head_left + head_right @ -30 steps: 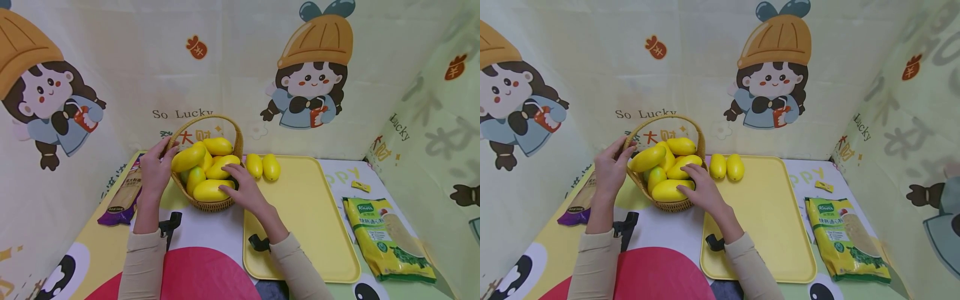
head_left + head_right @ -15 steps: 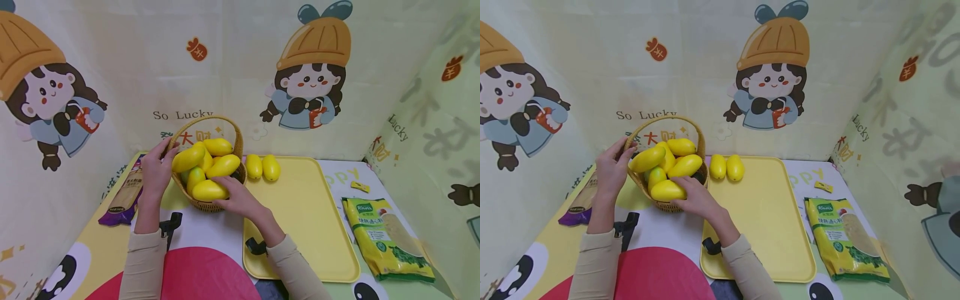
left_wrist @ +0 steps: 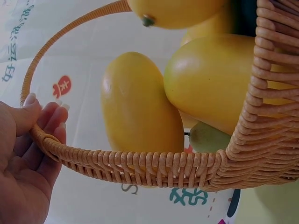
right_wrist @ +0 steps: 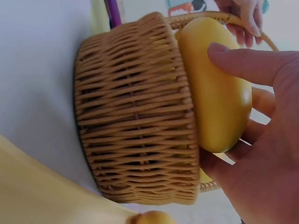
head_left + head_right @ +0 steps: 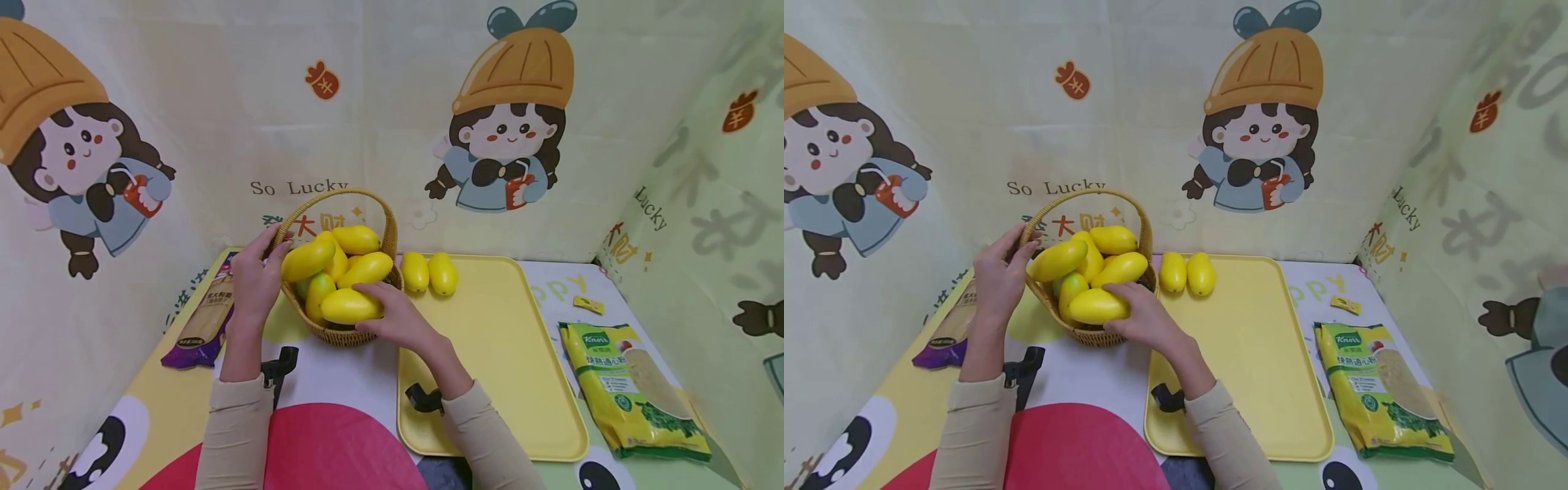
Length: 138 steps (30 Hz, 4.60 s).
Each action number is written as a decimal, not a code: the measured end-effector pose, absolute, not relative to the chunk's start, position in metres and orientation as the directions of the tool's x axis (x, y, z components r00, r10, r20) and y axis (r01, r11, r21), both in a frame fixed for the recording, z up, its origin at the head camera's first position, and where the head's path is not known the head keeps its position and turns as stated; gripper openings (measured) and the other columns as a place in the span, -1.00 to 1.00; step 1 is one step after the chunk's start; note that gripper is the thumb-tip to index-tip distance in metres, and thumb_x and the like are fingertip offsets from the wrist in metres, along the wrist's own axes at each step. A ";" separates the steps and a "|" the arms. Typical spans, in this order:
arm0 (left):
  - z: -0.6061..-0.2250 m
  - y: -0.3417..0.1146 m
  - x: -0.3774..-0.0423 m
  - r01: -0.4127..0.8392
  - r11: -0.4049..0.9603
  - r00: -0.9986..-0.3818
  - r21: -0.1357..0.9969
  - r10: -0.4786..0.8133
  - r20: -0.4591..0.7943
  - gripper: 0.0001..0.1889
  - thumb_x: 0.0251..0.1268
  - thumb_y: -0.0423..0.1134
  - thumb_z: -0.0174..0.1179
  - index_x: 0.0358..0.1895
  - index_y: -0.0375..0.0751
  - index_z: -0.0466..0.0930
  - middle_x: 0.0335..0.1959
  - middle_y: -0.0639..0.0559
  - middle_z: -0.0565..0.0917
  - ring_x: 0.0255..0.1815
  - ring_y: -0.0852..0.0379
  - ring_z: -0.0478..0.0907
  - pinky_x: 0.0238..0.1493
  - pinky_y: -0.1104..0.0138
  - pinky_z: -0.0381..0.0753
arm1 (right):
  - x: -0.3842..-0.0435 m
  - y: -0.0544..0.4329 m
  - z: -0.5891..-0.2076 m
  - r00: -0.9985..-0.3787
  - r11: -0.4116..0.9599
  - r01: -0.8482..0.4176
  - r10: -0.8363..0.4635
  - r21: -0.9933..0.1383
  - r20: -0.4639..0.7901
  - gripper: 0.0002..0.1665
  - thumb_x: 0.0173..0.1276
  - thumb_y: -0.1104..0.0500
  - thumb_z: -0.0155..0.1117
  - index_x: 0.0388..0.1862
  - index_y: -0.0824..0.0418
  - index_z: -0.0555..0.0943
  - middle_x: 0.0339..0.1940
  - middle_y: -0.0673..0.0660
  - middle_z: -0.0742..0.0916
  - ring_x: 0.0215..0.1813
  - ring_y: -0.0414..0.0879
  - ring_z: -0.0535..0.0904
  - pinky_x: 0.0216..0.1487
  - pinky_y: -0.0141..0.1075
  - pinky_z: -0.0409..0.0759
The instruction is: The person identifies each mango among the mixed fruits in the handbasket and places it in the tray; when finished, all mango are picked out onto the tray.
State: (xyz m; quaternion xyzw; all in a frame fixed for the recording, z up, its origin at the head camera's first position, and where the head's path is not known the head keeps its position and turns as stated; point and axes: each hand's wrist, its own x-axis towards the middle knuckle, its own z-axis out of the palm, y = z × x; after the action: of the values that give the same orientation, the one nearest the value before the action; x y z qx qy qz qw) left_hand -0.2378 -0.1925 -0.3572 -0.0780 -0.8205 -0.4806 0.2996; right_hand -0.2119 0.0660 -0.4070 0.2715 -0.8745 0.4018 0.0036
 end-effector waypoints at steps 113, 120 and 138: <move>-0.356 -0.195 -0.239 0.425 0.510 -0.805 0.748 -0.164 0.570 -0.57 0.46 -0.19 0.13 0.35 0.04 0.51 0.07 -0.05 0.74 0.12 0.07 0.67 0.13 0.52 0.60 | -0.270 0.233 -0.470 -0.943 0.442 0.110 0.329 -0.890 0.047 -0.27 0.43 -0.01 0.16 0.52 0.14 0.30 0.37 0.34 0.50 0.30 0.21 0.46 0.32 0.01 0.49; -0.355 -0.196 -0.239 0.415 0.512 -0.808 0.752 -0.173 0.564 -0.57 0.46 -0.19 0.13 0.35 0.01 0.51 0.07 -0.06 0.74 0.13 0.06 0.67 0.13 0.53 0.60 | -0.271 0.232 -0.471 -0.947 0.448 0.092 0.314 -0.889 0.061 -0.26 0.41 0.02 0.20 0.52 0.18 0.29 0.40 0.32 0.49 0.33 0.21 0.47 0.34 0.01 0.50; -0.360 -0.196 -0.240 0.406 0.533 -0.811 0.742 -0.163 0.562 -0.56 0.47 -0.17 0.12 0.38 0.02 0.49 0.08 -0.03 0.74 0.14 0.09 0.67 0.16 0.47 0.61 | -0.265 0.218 -0.458 -0.881 0.626 -0.126 0.285 -0.770 0.376 -0.45 0.35 0.14 0.26 0.30 0.27 0.52 0.33 0.29 0.55 0.41 0.22 0.39 0.46 0.10 0.32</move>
State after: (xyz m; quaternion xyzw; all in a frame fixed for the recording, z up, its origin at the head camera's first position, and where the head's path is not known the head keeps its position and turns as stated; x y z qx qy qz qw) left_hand -0.2404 -0.1957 -0.3605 -0.0737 -0.8232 -0.4774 0.2984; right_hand -0.2647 0.2176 -0.4581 -0.0459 -0.8693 0.4300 0.2392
